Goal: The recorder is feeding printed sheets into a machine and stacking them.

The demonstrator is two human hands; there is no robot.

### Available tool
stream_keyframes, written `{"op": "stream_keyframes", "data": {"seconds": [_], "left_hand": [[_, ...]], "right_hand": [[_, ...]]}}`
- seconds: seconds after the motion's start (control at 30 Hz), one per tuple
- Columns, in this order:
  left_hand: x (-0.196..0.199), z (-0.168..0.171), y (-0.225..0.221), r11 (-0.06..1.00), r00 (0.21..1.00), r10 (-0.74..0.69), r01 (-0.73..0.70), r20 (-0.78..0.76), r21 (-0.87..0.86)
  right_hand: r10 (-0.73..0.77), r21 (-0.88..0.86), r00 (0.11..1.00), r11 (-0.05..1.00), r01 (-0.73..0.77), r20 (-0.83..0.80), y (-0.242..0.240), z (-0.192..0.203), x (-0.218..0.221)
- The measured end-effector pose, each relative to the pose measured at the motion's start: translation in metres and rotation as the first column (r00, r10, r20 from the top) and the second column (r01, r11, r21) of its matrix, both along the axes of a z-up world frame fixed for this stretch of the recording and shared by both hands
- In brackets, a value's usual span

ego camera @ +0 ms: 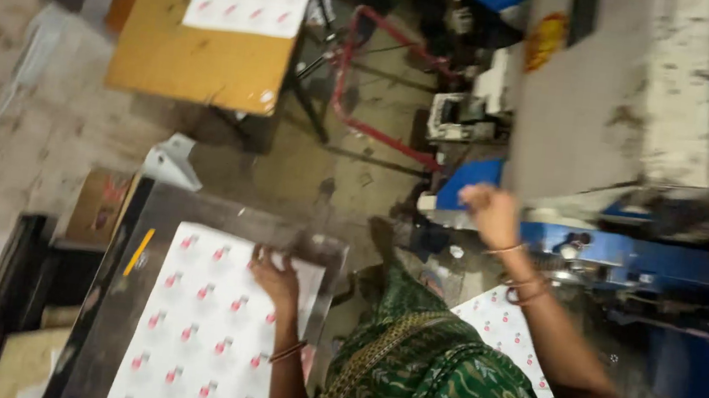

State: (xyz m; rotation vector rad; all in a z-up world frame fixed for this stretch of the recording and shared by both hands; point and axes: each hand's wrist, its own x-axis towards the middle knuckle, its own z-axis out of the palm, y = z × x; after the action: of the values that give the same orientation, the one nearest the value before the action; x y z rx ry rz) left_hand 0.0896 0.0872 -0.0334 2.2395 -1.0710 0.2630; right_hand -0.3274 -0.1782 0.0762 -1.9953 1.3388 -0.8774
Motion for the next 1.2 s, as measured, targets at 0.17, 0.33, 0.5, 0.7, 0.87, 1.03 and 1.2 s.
{"op": "stream_keyframes", "data": {"seconds": [0.17,0.33,0.5,0.7,0.87,1.03,1.2], "left_hand": [[-0.025,0.067,-0.042,1.0,0.995,0.011,-0.014,-0.1,-0.025],[-0.067,0.092,-0.064,0.989,0.927,0.079,-0.119,-0.367,-0.087],[-0.083,0.063,-0.06,0.994,0.968,-0.092,0.076,-0.234,-0.077],[-0.107,0.032,-0.128,0.886,0.381,-0.445,0.059,-0.81,-0.459],[-0.052,0.019,-0.11,0.892,0.511,0.054,-0.41,-0.858,-0.189],[0.059,0.042,0.115,0.752,0.605,0.214,-0.603,-0.767,-0.266],[0.09,0.097,0.29,0.644,0.615,0.22,-0.674,-0.757,-0.36]], "right_hand": [[-0.258,-0.071,0.865,0.945,0.318,0.431,-0.05,0.154,-0.138],[-0.388,-0.388,0.878,0.791,0.473,0.278,-0.221,0.02,-0.199],[-0.41,-0.315,0.91,0.874,0.369,-0.071,-0.283,-0.108,-0.067],[0.527,-0.13,0.83,0.824,-0.552,-0.183,-0.05,-0.008,0.119],[0.681,0.037,0.721,0.723,-0.69,0.132,0.09,0.059,0.154],[0.732,0.044,0.67,0.671,-0.741,0.125,0.104,0.06,0.176],[0.881,0.072,0.473,0.473,-0.878,-0.006,0.161,0.024,0.236]]}}
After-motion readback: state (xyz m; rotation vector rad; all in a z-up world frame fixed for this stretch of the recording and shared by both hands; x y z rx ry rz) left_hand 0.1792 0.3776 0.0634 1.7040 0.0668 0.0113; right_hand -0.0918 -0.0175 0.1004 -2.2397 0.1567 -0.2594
